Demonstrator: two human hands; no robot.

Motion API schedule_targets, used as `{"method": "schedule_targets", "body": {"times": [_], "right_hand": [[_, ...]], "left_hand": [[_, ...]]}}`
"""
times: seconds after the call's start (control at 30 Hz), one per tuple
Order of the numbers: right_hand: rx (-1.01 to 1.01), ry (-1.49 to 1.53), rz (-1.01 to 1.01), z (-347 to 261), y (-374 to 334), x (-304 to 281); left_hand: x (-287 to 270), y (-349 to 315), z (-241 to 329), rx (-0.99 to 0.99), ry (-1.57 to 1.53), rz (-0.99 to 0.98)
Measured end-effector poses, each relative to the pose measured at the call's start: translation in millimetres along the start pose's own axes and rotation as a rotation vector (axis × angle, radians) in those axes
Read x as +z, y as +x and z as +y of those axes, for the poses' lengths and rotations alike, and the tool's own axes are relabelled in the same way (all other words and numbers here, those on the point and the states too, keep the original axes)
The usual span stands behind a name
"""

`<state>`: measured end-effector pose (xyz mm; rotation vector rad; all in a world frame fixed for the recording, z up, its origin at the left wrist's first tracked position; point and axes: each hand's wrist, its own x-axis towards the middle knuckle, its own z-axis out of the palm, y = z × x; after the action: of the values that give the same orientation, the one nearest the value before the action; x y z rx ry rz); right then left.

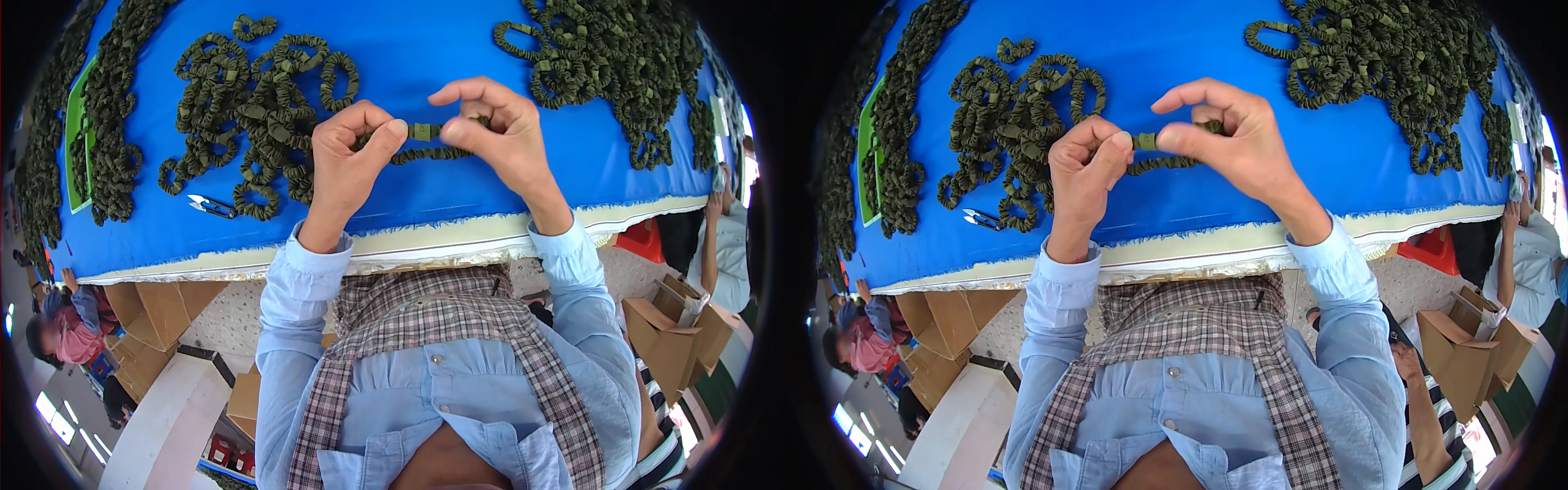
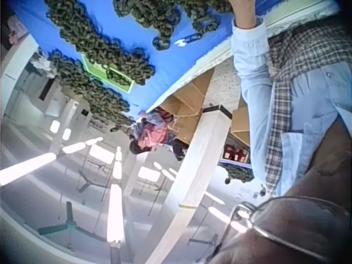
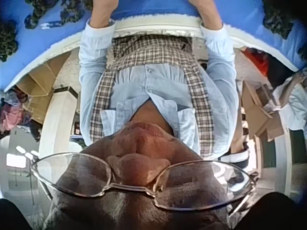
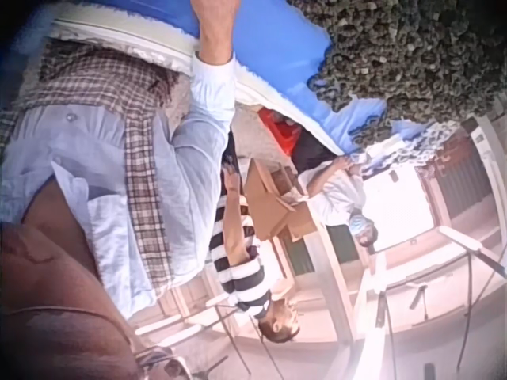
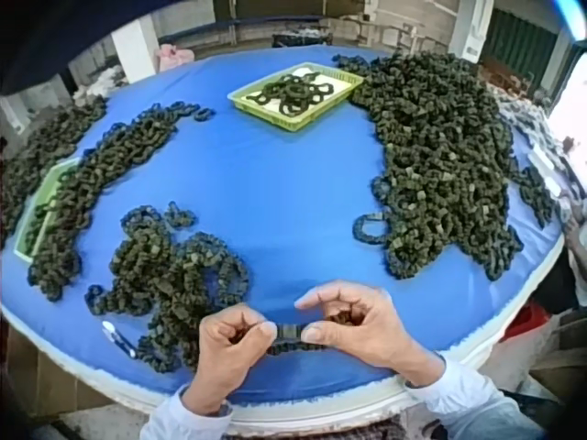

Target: The person sits at a blue table and repeatedly picks up green camouflage cords, folding and twisting them by hand into compact loops. The finished loops are placed into a green tray on the table. The process is repetitive and involves handling the cords one at a time.

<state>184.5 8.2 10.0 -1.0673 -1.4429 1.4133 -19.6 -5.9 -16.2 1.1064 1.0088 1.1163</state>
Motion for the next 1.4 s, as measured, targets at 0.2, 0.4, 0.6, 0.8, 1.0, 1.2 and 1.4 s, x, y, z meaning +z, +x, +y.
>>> {"method": "schedule_targets", "body": {"times": [0.2,0.4,0.6,0.8,1.0,1.2,1.4], "right_hand": [[-0.179,-0.371,-0.002,-1,-2,17],[-0.147,-0.295,-0.023,2,-2,11],[0.034,-0.115,-0.014,-3,-1,5],[-0.094,-0.056,-0.065,-2,-1,6],[0.008,0.106,-0.034,-4,-2,0],[-0.172,-0.283,-0.005,-2,-1,10],[-0.156,-0.363,-0.018,0,-2,12]], "left_hand": [[8,-3,1,-0.005,0.018,-0.035],[7,-3,1,-0.009,-0.075,0.001],[5,-2,3,0.048,-0.383,0.074],[8,1,9,-0.002,-0.143,0.007],[3,-1,5,0.003,0.019,0.062],[6,-4,6,-0.04,-0.011,0.052],[8,-4,1,0.03,-0.051,0.01]]}}
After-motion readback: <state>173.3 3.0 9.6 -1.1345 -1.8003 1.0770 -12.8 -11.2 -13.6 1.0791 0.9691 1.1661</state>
